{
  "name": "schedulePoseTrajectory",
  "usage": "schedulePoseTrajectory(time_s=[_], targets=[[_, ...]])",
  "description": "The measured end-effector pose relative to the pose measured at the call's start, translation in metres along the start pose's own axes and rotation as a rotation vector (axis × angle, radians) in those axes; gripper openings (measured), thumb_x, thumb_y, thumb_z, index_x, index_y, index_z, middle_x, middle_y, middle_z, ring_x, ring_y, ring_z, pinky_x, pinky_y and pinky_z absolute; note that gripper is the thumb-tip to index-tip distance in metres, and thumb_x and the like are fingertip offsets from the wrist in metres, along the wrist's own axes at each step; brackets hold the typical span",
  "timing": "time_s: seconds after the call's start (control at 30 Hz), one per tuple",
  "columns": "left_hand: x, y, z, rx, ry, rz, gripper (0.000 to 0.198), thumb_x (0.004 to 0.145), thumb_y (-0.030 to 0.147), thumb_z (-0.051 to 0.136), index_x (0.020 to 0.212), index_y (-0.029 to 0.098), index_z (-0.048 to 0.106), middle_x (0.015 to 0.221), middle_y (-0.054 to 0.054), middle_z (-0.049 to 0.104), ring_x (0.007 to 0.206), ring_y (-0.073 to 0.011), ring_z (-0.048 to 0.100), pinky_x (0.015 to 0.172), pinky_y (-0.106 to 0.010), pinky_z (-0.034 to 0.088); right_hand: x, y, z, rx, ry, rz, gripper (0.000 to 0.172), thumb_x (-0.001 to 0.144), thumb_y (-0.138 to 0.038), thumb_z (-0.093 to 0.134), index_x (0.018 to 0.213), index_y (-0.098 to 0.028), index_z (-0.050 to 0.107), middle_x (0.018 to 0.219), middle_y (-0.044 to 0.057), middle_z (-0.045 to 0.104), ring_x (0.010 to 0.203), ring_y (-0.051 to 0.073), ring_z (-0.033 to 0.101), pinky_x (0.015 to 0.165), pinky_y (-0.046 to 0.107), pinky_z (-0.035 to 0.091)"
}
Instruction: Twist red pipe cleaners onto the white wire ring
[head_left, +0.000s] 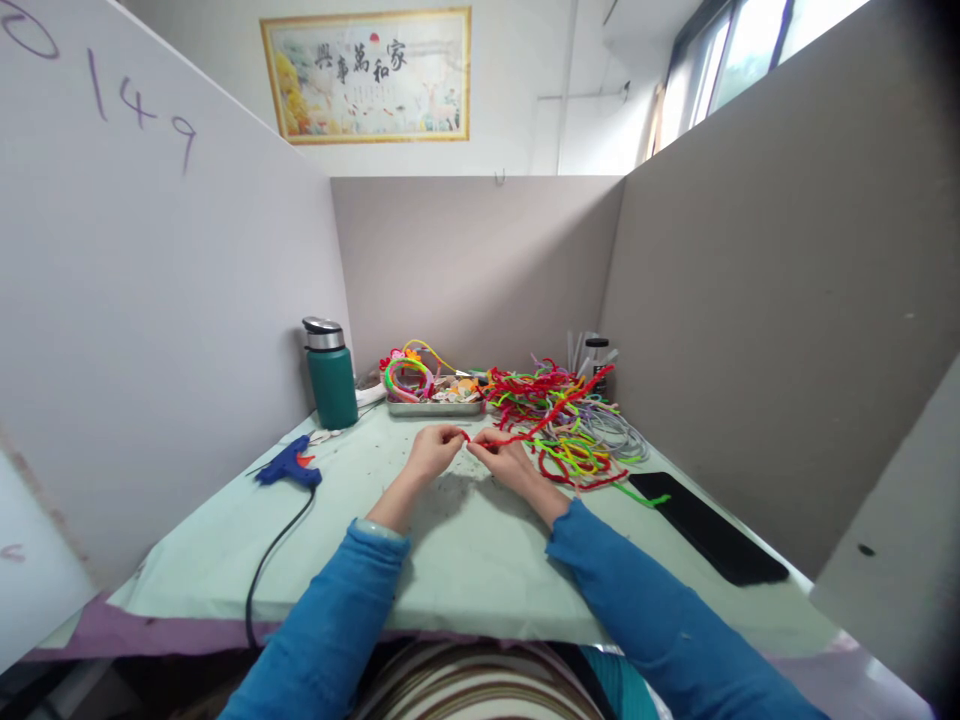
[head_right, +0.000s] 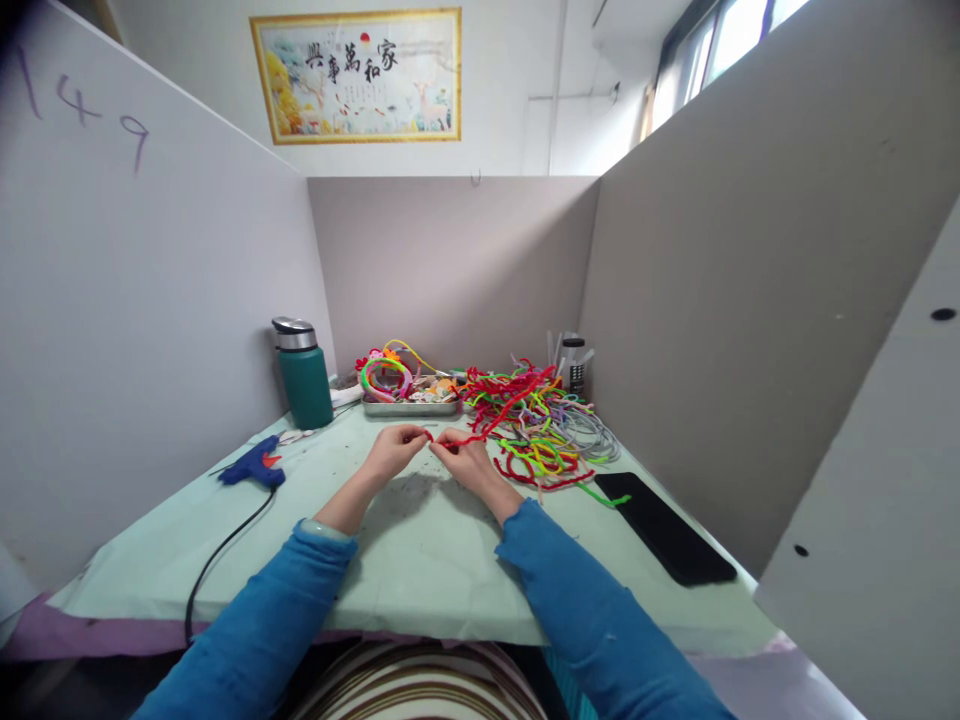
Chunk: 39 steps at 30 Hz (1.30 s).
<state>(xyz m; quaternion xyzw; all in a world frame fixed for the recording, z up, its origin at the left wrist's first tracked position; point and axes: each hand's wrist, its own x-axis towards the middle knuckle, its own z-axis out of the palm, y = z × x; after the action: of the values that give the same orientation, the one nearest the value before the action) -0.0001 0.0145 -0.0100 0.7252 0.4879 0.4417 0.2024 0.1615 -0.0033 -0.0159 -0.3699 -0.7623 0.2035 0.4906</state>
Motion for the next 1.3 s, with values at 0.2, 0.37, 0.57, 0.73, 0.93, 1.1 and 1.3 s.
schedulePoseTrajectory(time_s=[0.2, 0.37, 0.57, 0.73, 0.93, 1.1, 1.3], targets=[[-0.004, 0.006, -0.003, 0.204, -0.037, 0.039, 0.03, 0.076, 0.024, 0.048, 0.087, 0.014, 0.075, 0.072, -0.004, 0.07, 0.066, -0.0139, 0.056, 0.061, -0.022, 0.037, 0.0, 0.004, 0.002, -0.053, -0.008, -0.118, 0.019, 0.082, -0.029, 0.055, 0.07, -0.016, 0.061, 0.068, 0.002, 0.061, 0.065, 0.014, 0.053, 0.06, 0.025, 0.039], [-0.005, 0.006, -0.003, 0.297, -0.098, 0.068, 0.029, 0.077, 0.024, 0.048, 0.086, 0.016, 0.075, 0.077, -0.005, 0.071, 0.07, -0.0153, 0.058, 0.064, -0.023, 0.038, 0.0, 0.004, 0.0, -0.146, -0.02, -0.193, 0.018, 0.084, -0.027, 0.054, 0.07, -0.017, 0.062, 0.068, 0.002, 0.063, 0.065, 0.014, 0.054, 0.061, 0.025, 0.039], [-0.001, 0.003, -0.003, 0.153, -0.067, 0.031, 0.03, 0.078, 0.029, 0.051, 0.088, 0.014, 0.075, 0.078, -0.005, 0.071, 0.07, -0.0153, 0.058, 0.063, -0.023, 0.039, 0.0, 0.006, -0.002, -0.166, -0.015, -0.245, 0.018, 0.085, -0.024, 0.054, 0.071, -0.017, 0.062, 0.069, 0.002, 0.063, 0.066, 0.014, 0.054, 0.062, 0.025, 0.038], [0.001, 0.0, -0.003, 0.06, -0.049, -0.009, 0.032, 0.077, 0.036, 0.052, 0.08, 0.012, 0.073, 0.064, -0.002, 0.064, 0.06, -0.0127, 0.051, 0.056, -0.022, 0.035, 0.0, 0.007, -0.001, -0.163, -0.012, -0.28, 0.017, 0.084, -0.021, 0.053, 0.07, -0.017, 0.061, 0.069, 0.002, 0.063, 0.066, 0.014, 0.054, 0.063, 0.025, 0.039], [-0.001, -0.002, -0.002, 0.078, -0.009, -0.045, 0.03, 0.074, 0.036, 0.053, 0.075, 0.014, 0.073, 0.065, -0.002, 0.066, 0.063, -0.0135, 0.054, 0.057, -0.022, 0.036, -0.001, 0.01, 0.004, -0.171, -0.052, -0.319, 0.016, 0.084, -0.018, 0.052, 0.068, -0.018, 0.058, 0.068, 0.001, 0.061, 0.066, 0.014, 0.054, 0.063, 0.024, 0.039], [-0.001, 0.0, -0.003, 0.096, -0.014, -0.064, 0.03, 0.074, 0.035, 0.052, 0.074, 0.013, 0.073, 0.066, -0.002, 0.067, 0.065, -0.0144, 0.057, 0.059, -0.023, 0.037, -0.002, 0.012, 0.008, -0.234, -0.066, -0.385, 0.015, 0.083, -0.015, 0.052, 0.07, -0.018, 0.057, 0.07, 0.002, 0.061, 0.068, 0.014, 0.053, 0.064, 0.024, 0.038], [0.0, -0.003, -0.002, 0.089, -0.023, -0.075, 0.031, 0.075, 0.035, 0.052, 0.078, 0.014, 0.074, 0.071, -0.003, 0.07, 0.069, -0.015, 0.059, 0.061, -0.022, 0.039, -0.003, 0.016, 0.011, -0.315, -0.069, -0.403, 0.012, 0.083, -0.015, 0.052, 0.073, -0.018, 0.058, 0.072, 0.003, 0.06, 0.068, 0.014, 0.052, 0.064, 0.023, 0.038]])
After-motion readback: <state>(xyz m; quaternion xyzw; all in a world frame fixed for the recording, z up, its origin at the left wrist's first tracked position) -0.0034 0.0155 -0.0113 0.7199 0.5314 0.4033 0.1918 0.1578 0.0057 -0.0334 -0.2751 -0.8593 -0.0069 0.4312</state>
